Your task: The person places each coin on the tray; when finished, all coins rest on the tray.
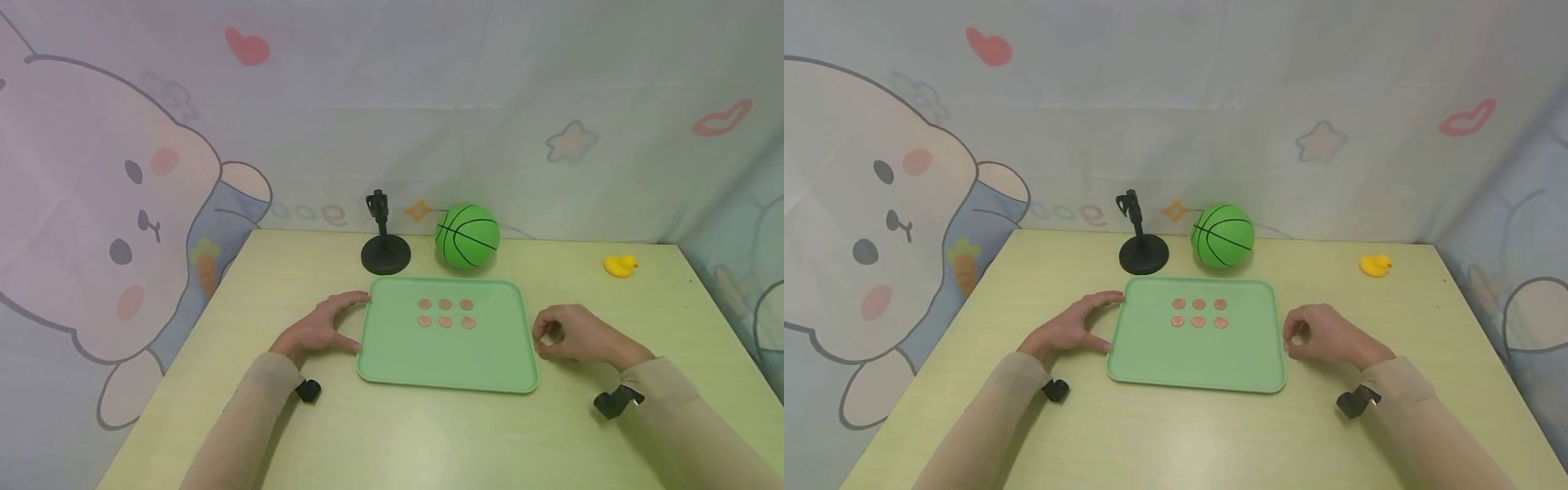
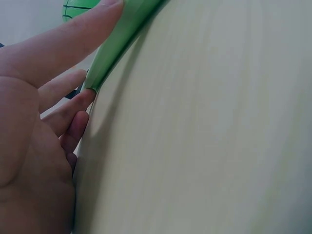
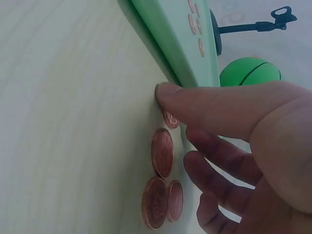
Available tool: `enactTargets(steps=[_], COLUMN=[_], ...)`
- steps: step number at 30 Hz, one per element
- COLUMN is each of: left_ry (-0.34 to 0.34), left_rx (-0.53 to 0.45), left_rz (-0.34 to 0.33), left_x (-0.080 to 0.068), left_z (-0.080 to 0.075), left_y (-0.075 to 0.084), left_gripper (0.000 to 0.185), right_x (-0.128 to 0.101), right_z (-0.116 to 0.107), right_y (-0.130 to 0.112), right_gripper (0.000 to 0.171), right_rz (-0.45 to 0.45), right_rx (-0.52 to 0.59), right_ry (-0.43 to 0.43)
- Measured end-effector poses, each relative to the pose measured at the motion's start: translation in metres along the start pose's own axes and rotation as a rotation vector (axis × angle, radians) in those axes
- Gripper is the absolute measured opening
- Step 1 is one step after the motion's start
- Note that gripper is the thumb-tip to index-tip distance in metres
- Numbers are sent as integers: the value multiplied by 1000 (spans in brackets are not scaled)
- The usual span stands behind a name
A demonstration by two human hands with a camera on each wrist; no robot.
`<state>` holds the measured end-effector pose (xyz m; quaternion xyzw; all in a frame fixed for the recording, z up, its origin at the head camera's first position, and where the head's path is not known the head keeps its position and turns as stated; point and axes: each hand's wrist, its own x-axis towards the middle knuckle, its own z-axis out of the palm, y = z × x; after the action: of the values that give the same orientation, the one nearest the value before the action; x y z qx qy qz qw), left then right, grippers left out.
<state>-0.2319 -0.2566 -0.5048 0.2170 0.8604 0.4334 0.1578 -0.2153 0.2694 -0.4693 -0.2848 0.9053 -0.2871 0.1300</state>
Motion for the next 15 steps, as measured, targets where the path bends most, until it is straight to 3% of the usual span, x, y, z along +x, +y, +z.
enactTargets(steps=[6, 15], left_ry=[3, 6], left_rx=[15, 17], left_rz=[2, -5], left_x=[-1, -1], left_z=[0, 0], left_y=[2, 2], left_gripper=[101, 100], right_x=[3, 8], right_z=[-7, -12], right_y=[-1, 3], right_gripper=[16, 13], right_rz=[89, 116], right_rx=[71, 93], right_ry=[-51, -103])
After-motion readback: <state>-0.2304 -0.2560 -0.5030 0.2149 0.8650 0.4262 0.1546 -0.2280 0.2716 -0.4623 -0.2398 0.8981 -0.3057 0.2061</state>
